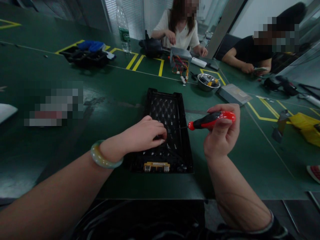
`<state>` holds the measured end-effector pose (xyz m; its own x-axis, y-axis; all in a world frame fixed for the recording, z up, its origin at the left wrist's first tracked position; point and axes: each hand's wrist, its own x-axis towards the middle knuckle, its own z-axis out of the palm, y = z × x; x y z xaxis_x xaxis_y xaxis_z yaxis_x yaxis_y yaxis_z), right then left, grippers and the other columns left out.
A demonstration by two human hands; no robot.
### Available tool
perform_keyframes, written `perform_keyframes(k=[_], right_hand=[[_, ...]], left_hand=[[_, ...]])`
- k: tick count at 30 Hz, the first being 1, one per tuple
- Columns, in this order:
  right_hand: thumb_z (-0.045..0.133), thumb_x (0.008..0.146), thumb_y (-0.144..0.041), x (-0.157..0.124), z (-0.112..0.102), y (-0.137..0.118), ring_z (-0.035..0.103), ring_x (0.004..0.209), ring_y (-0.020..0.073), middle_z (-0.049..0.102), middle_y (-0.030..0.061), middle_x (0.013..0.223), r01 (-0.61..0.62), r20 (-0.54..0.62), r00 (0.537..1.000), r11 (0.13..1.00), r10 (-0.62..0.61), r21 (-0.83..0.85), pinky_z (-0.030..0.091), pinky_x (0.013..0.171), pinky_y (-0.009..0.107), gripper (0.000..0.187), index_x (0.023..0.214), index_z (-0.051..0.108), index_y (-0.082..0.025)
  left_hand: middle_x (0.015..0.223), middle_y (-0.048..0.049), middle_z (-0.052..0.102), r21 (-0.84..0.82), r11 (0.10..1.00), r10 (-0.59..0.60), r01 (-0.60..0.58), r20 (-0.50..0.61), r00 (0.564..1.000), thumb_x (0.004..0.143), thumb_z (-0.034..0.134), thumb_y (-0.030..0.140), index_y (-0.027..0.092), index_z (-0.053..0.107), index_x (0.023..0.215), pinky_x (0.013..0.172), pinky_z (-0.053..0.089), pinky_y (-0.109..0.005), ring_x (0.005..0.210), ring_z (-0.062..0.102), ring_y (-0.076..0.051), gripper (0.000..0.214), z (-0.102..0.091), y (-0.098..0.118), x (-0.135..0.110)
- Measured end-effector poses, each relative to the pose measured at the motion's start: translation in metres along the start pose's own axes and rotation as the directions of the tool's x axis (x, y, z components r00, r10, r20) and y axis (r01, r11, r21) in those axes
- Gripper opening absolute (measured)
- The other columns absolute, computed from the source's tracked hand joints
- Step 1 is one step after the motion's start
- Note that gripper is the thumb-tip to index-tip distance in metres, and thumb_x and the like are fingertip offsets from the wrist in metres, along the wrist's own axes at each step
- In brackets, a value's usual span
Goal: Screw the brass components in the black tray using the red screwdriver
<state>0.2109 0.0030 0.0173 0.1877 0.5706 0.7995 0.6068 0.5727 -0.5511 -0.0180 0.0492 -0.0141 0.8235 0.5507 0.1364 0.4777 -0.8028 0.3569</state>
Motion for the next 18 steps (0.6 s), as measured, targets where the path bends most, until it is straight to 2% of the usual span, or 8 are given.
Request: perform_keyframes(k=[2,5,7,9,11,14,18], right_hand=[[0.055,0.091,-0.072,0.001,0.001,-0.001,0.058,0.089,0.0201,0.059,0.0035,0.091,0.017,0.008,1.000,0.999,-0.018,0.049,0.047,0.083,0.041,0.048,0.092,0.062,-0.025],[0.079,0.082,-0.049,0.001,0.005,0.000,0.062,0.082,0.0163,0.063,0.0004,0.091,-0.069,0.121,0.991,0.995,0.060,0.073,0.051,0.079,0.036,0.034,0.099,0.063,-0.024],[0.081,0.081,-0.039,0.000,0.008,0.000,0.063,0.077,0.0133,0.065,-0.0021,0.087,-0.146,0.206,0.970,0.987,0.128,0.073,0.052,0.073,0.031,0.029,0.099,0.065,-0.023],[0.078,0.084,-0.038,-0.002,0.009,0.000,0.062,0.073,0.0113,0.065,-0.0034,0.081,-0.183,0.238,0.959,0.978,0.156,0.096,0.051,0.068,0.028,0.023,0.094,0.067,-0.022],[0.077,0.085,-0.038,-0.003,0.010,-0.002,0.060,0.069,0.0105,0.064,-0.0038,0.078,-0.182,0.206,0.966,0.976,0.154,0.121,0.050,0.065,0.027,0.020,0.088,0.066,-0.022],[0.076,0.087,-0.036,-0.002,0.009,-0.002,0.057,0.064,0.0098,0.061,-0.0040,0.074,-0.163,0.087,0.985,0.971,0.150,0.177,0.048,0.062,0.028,0.020,0.081,0.063,-0.021],[0.070,0.091,-0.038,0.002,0.008,0.001,0.056,0.059,0.0110,0.055,-0.0044,0.066,-0.153,-0.051,0.984,0.951,0.173,0.269,0.046,0.058,0.029,0.024,0.078,0.057,-0.023]], left_hand=[[0.095,0.0017,0.074,-0.034,0.999,-0.021,0.021,0.006,1.000,0.095,0.061,0.030,0.022,0.072,0.098,0.090,0.031,-0.035,0.088,0.064,-0.017,0.013,-0.001,-0.001,0.001],[0.092,0.0021,0.073,-0.089,0.995,-0.049,0.049,0.004,0.999,0.094,0.059,0.027,0.022,0.070,0.098,0.091,0.034,-0.034,0.084,0.061,-0.017,0.013,-0.003,-0.001,0.001],[0.091,0.0022,0.072,-0.113,0.992,-0.058,0.057,-0.007,0.998,0.091,0.059,0.024,0.021,0.069,0.095,0.090,0.036,-0.032,0.085,0.060,-0.017,0.012,-0.005,0.000,0.001],[0.087,0.0027,0.072,-0.126,0.990,-0.061,0.059,-0.013,0.998,0.087,0.060,0.022,0.022,0.069,0.091,0.089,0.038,-0.031,0.085,0.060,-0.017,0.010,-0.006,-0.001,0.000],[0.085,0.0034,0.071,-0.138,0.989,-0.057,0.056,-0.005,0.998,0.087,0.062,0.024,0.022,0.068,0.088,0.089,0.038,-0.031,0.082,0.060,-0.017,0.007,-0.007,-0.002,-0.002],[0.084,0.0043,0.071,-0.154,0.986,-0.054,0.056,0.015,0.998,0.090,0.064,0.031,0.022,0.068,0.088,0.091,0.038,-0.032,0.080,0.061,-0.016,0.009,-0.009,-0.004,-0.004],[0.087,0.0040,0.072,-0.150,0.985,-0.076,0.085,0.066,0.995,0.091,0.065,0.034,0.023,0.070,0.093,0.092,0.039,-0.032,0.082,0.063,-0.015,0.012,-0.013,-0.005,-0.005]])
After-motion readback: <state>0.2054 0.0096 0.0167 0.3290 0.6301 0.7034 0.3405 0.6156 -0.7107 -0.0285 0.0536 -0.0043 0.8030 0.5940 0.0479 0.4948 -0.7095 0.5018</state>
